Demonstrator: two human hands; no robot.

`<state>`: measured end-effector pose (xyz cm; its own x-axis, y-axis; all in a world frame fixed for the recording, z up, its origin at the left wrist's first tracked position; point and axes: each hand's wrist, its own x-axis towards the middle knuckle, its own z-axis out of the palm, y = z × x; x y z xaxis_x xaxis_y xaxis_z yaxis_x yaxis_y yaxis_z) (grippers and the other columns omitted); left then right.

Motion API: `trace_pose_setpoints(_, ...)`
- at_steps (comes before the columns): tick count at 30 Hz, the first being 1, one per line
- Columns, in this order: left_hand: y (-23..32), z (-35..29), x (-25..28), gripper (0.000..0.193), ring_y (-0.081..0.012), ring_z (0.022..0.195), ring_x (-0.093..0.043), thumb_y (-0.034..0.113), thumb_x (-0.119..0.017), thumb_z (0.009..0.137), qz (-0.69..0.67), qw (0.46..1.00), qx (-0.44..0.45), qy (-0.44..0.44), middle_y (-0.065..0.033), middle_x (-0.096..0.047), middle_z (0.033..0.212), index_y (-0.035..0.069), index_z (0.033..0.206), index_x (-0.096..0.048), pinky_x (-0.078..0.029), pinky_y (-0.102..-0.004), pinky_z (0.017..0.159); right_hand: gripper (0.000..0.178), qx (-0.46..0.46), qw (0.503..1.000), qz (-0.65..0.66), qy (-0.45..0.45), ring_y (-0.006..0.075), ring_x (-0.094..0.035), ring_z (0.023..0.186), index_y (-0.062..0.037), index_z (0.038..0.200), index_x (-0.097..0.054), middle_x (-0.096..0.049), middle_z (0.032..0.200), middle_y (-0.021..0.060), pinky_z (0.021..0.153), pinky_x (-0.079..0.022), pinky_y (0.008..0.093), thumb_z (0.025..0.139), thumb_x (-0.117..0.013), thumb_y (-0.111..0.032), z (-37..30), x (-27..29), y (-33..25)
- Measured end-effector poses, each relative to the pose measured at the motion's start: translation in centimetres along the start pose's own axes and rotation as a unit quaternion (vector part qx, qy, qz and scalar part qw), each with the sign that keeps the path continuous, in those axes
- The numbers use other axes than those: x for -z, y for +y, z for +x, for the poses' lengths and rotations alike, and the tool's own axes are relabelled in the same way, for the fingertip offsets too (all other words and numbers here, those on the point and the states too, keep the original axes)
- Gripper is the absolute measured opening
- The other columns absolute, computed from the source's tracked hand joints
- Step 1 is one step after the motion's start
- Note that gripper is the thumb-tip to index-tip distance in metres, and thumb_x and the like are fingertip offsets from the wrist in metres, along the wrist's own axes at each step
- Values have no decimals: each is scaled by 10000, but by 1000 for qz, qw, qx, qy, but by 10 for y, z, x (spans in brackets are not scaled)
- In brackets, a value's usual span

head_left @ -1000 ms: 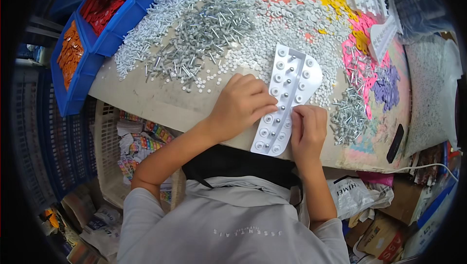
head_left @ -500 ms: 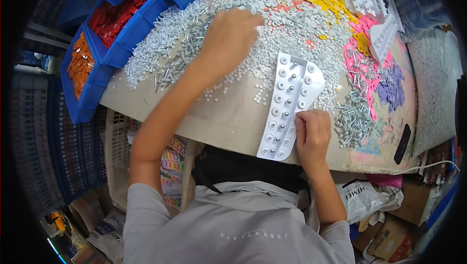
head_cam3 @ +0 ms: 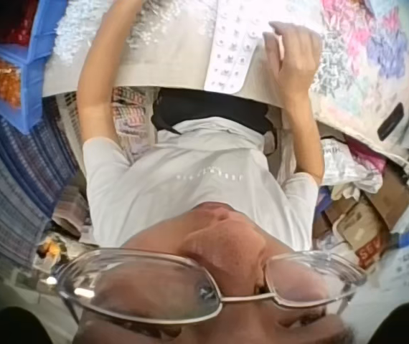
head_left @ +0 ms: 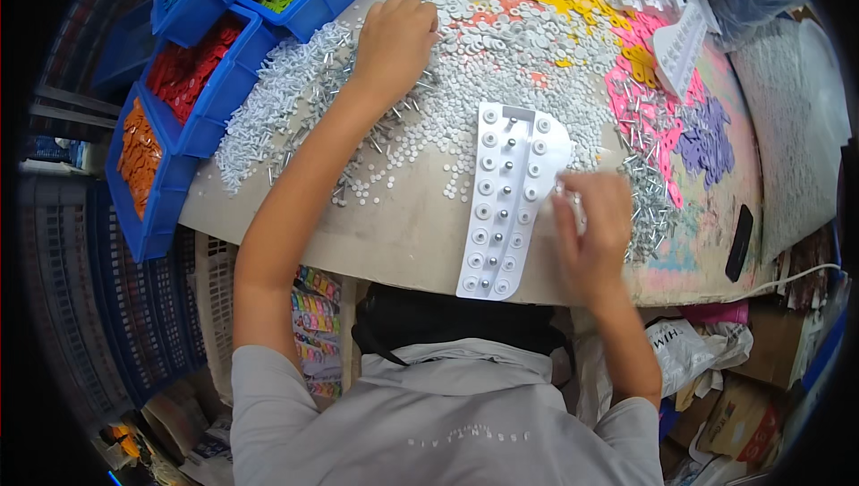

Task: Assembling a colorful plastic toy by inserting small metal pins and snapping plastic color keys into a white base frame.

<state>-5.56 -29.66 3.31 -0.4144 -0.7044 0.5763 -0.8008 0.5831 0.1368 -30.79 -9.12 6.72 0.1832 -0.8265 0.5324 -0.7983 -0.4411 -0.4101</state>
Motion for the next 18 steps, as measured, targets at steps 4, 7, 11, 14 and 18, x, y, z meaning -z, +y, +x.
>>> trace_pose_setpoints(4, 33, -19, 31, 111, -303, 860, -613, 116, -740, 854, -87, 991, 86, -47, -88, -665, 837, 50, 853, -651, -462, -427, 793, 151, 11, 1000, -13, 6, 325, -605, 919, -32, 1016, -679, -663, 936, 124, 852, -456, 438, 868, -707, -38, 65, -2, 51)
trace_pose_setpoints(7, 57, -40, 44, 91, -299, 856, -609, 115, -724, 869, -157, 979, 98, -90, -90, -665, 840, 53, 886, -660, -466, -414, 816, 118, 27, 999, -31, 10, 328, -618, 946, -34, 1007, -687, -678, 941, 129, 868, -476, 432, 890, -679, -43, 99, -21, 103)
trace_pose_setpoints(11, 62, -69, 51, 75, -287, 876, -600, 114, -716, 869, -206, 963, 61, -163, -74, -660, 851, 65, 911, -677, -454, -405, 862, 105, 37, 997, -62, -26, 326, -632, 947, -52, 983, -688, -680, 913, 131, 847, -502, 442, 879, -673, -60, 128, -55, 138)
trace_pose_setpoints(14, 60, -85, 39, 50, -276, 900, -595, 113, -714, 864, -171, 978, 50, -110, -51, -641, 853, 84, 889, -684, -441, -394, 879, 82, 20, 996, -67, -53, 330, -635, 925, -50, 946, -667, -676, 894, 128, 820, -509, 446, 865, -677, -63, 134, -70, 143)
trace_pose_setpoints(18, 61, -91, 33, 84, -271, 907, -592, 120, -727, 850, -143, 985, 13, -98, -53, -610, 841, 81, 890, -664, -439, -398, 855, 72, 12, 996, -70, -61, 336, -633, 895, -40, 906, -627, -671, 872, 129, 789, -510, 449, 858, -678, -58, 134, -76, 149)
